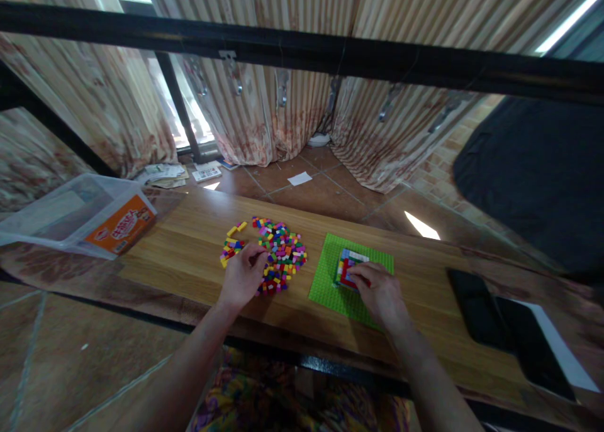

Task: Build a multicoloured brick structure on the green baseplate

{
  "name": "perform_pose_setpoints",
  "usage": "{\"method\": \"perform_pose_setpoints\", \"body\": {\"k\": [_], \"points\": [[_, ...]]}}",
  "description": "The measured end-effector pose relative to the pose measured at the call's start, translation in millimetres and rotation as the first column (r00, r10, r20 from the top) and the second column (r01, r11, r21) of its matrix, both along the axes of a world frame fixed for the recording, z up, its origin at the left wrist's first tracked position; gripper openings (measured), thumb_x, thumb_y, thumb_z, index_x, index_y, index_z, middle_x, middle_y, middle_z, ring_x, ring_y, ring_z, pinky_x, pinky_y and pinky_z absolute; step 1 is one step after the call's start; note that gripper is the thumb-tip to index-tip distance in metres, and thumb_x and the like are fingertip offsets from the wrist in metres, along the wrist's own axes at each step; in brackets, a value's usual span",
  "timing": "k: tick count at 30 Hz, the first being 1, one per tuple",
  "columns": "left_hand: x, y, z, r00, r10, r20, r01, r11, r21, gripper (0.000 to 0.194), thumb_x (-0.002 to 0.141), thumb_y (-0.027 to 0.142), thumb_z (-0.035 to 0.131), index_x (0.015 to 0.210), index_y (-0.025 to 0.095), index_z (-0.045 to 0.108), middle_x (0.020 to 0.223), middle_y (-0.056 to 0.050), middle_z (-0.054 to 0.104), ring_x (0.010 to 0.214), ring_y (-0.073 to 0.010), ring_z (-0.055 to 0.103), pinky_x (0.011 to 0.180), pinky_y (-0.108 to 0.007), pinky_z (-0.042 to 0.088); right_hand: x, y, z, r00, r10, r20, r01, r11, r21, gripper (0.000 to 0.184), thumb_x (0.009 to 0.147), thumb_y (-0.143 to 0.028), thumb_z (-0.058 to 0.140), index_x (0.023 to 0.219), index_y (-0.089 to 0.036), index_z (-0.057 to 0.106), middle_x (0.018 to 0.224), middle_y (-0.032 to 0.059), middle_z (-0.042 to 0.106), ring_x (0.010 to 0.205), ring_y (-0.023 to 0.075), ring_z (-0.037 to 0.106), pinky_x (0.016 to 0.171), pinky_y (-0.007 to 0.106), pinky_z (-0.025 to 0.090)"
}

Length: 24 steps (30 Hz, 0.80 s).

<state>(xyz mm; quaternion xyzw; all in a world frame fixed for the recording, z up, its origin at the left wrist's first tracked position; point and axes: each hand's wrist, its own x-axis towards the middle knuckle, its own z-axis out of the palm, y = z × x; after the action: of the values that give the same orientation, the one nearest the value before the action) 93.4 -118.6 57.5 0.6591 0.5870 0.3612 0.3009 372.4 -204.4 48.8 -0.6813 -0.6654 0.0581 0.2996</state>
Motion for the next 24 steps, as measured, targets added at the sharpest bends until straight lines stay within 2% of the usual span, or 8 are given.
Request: {"method": "perform_pose_setpoints", "body": {"k": [10,18,24], "points": [[-4.1,3.5,-5.7,0.999,0.017,0.031,-0.017,1.0,0.003,0.02,0.081,0.033,0.052,0.078,0.019,0.066,0.074,0.001,0.066,0.07,-0.0149,0.06,0.067,-0.026,0.045,1.3,-1.2,0.8,1.0,0.001,0.03,0.0,1.0,-0.017,0.021,0.088,-0.027,0.052,0.079,-0.025,0.071,0.088,0.0029,0.072,0.085,0.0194,0.064,0.081,0.033,0.048],[-4.7,0.4,1.8,0.996,0.033,0.088,-0.03,0.999,-0.03,0.02,0.081,0.033,0.052,0.077,0.018,0.067,0.072,0.0,0.066,0.069,-0.0154,0.06,0.065,-0.026,0.045,0.5,1.3,2.0,0.994,0.026,0.109,-0.021,0.999,-0.051,0.023,0.09,-0.024,0.047,0.085,-0.023,0.069,0.091,0.0049,0.071,0.087,0.0207,0.062,0.082,0.034,0.047],[-4.9,-1.1,6.6,0.993,0.055,0.104,-0.05,0.998,-0.045,0.02,0.08,0.032,0.053,0.076,0.018,0.066,0.072,0.0,0.067,0.068,-0.0149,0.059,0.067,-0.026,0.046,6.6,0.9,-6.4,0.994,0.078,0.08,-0.079,0.997,0.011,0.025,0.092,-0.028,0.046,0.085,-0.023,0.07,0.091,0.0047,0.07,0.088,0.0206,0.062,0.083,0.034,0.048]]}}
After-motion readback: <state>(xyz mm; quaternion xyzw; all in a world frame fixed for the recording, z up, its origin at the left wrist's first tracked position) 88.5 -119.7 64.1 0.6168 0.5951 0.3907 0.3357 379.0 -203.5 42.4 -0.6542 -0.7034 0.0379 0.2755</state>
